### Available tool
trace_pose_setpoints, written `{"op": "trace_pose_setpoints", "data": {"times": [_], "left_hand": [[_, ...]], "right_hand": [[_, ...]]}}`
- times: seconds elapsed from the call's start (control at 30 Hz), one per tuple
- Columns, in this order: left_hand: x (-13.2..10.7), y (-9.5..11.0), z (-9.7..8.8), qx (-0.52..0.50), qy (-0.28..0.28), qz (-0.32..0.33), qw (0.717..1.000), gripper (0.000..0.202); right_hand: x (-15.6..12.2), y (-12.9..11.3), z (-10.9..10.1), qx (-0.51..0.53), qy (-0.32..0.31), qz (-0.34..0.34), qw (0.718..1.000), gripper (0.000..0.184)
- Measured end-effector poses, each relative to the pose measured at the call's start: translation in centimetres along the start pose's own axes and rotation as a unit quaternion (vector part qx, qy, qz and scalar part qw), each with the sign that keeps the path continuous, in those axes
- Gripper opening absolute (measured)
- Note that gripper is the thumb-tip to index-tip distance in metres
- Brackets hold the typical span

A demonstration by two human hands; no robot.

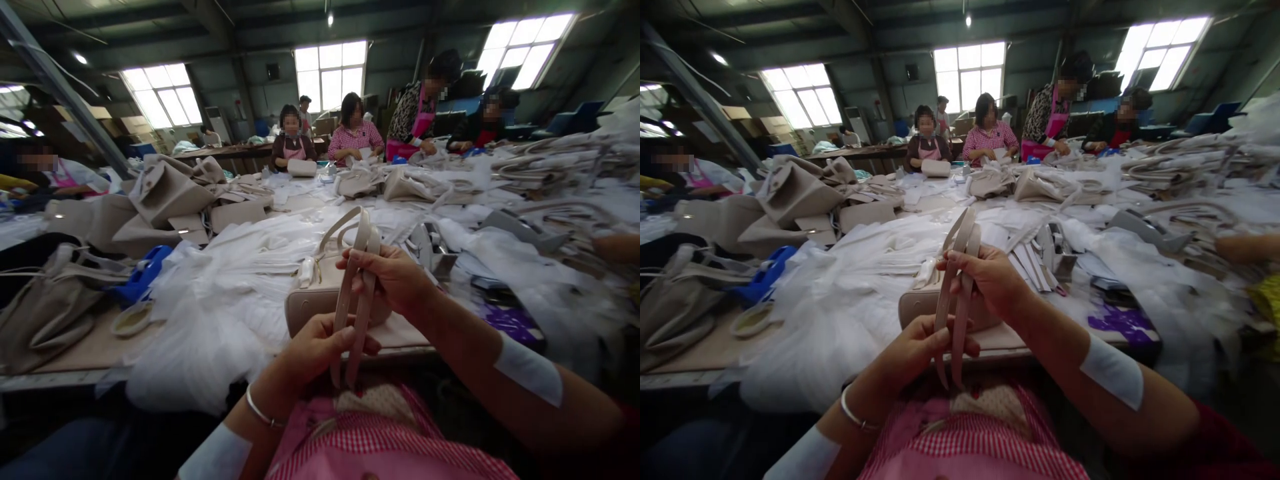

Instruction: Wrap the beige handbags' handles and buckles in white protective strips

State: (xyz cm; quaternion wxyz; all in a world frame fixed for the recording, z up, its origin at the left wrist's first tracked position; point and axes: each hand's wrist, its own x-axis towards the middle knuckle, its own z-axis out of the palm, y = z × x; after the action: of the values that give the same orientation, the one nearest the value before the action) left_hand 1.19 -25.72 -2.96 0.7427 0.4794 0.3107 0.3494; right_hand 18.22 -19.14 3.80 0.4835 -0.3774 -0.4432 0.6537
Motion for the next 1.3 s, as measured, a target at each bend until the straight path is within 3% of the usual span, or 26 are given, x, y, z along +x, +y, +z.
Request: {"op": "trace_pose_setpoints", "data": {"times": [0.17, 0.33, 0.5, 0.6, 0.67, 0.7, 0.77, 0.83, 0.93, 1.0, 1.17, 1.3], "left_hand": [[-1.8, -2.1, -1.3, -0.019, -0.015, -0.070, 0.997, 0.043], [-3.4, -3.3, -2.2, -0.014, -0.018, -0.131, 0.991, 0.039], [-4.0, -3.8, -2.5, -0.047, 0.021, -0.152, 0.987, 0.035], [-3.6, -3.4, -2.2, -0.084, 0.109, -0.118, 0.983, 0.037], [-3.0, -2.8, -1.8, -0.102, 0.154, -0.079, 0.980, 0.039], [-2.7, -2.4, -1.6, -0.105, 0.166, -0.059, 0.979, 0.040], [-2.2, -1.9, -1.2, -0.091, 0.167, -0.023, 0.981, 0.040], [-1.9, -1.6, -0.8, -0.062, 0.160, -0.002, 0.985, 0.037], [-2.3, -2.1, -0.2, -0.053, 0.152, -0.019, 0.987, 0.032], [-2.9, -2.5, 0.1, -0.080, 0.151, -0.043, 0.984, 0.034], [-4.2, -2.9, -0.3, -0.113, 0.144, -0.052, 0.982, 0.038], [-4.4, -3.3, -1.4, -0.120, 0.129, -0.050, 0.983, 0.036]], "right_hand": [[2.0, -0.1, -0.9, -0.023, 0.045, -0.059, 0.997, 0.027], [3.6, -0.7, -2.3, -0.013, 0.066, -0.088, 0.994, 0.011], [5.2, -1.3, -2.6, -0.019, 0.057, -0.084, 0.995, 0.008], [5.0, -0.2, -1.8, -0.032, 0.008, -0.049, 0.998, 0.019], [3.8, 1.8, -0.8, -0.055, -0.050, 0.011, 0.997, 0.027], [2.9, 3.2, -0.3, -0.068, -0.085, 0.036, 0.993, 0.032], [0.9, 6.3, 0.8, -0.082, -0.213, 0.124, 0.966, 0.042], [-1.0, 8.9, 1.6, -0.070, -0.237, 0.160, 0.956, 0.047], [-2.6, 10.3, 2.4, -0.079, -0.183, 0.172, 0.965, 0.052], [-2.9, 9.9, 2.8, -0.086, -0.147, 0.163, 0.972, 0.057], [-1.9, 9.0, 3.7, -0.042, -0.059, 0.106, 0.992, 0.048], [-1.0, 9.0, 4.2, -0.015, -0.059, 0.119, 0.991, 0.050]]}}
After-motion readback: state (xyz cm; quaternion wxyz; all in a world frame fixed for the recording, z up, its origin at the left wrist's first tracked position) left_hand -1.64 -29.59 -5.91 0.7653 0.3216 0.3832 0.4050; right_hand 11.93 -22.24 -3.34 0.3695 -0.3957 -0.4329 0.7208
